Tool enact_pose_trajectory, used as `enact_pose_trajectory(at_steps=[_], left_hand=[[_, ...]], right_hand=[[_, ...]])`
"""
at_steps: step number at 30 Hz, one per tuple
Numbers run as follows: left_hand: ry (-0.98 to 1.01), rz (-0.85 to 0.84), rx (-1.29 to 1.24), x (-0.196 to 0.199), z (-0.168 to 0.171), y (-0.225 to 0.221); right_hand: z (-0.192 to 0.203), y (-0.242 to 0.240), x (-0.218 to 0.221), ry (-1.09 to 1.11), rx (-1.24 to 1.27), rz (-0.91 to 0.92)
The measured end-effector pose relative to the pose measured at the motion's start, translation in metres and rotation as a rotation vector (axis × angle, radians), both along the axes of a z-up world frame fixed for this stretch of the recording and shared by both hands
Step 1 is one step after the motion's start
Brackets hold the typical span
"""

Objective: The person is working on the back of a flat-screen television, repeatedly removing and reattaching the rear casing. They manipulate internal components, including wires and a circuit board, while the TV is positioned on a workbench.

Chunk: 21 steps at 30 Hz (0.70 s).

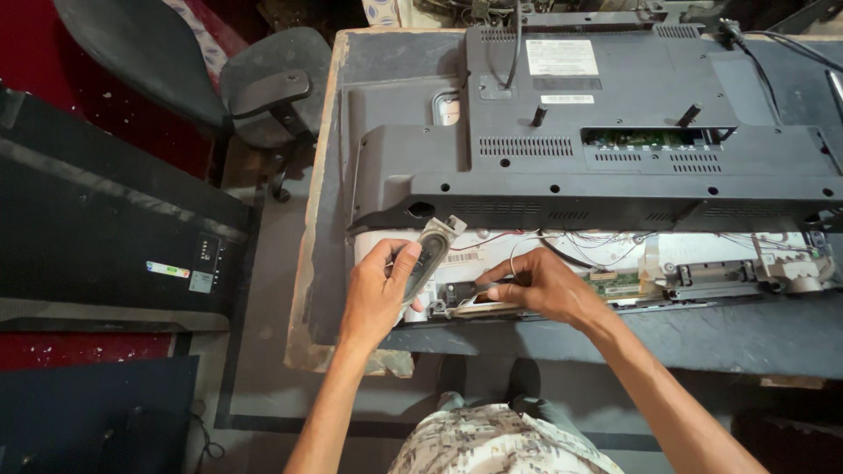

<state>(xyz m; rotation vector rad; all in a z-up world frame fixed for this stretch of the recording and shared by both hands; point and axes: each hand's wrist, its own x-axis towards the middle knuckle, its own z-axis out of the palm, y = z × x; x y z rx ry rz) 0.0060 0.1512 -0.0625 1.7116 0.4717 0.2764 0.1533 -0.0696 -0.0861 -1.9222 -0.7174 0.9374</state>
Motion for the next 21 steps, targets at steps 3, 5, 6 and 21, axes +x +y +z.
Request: enact_pose_trajectory(at_steps=[3, 5, 6, 21], left_hand=[[-0.012, -0.011, -0.009, 0.003, -0.001, -0.001], [-0.022, -0.014, -0.009, 0.004, -0.002, -0.001], [-0.022, -0.014, -0.003, 0.004, -0.002, 0.0], [0.048, -0.013, 0.031, 0.001, 0.0, -0.006]], right_hand=[[0.005, 0.002, -0.005, -0.052, -0.053, -0.019], [0.007, 0.002, -0.008, -0.078, -0.083, -0.029], [0.008, 0.001, -0.009, -0.084, -0.082, -0.032], [-0.007, -0.007, -0.016, -0.063, -0.049, -0.059]])
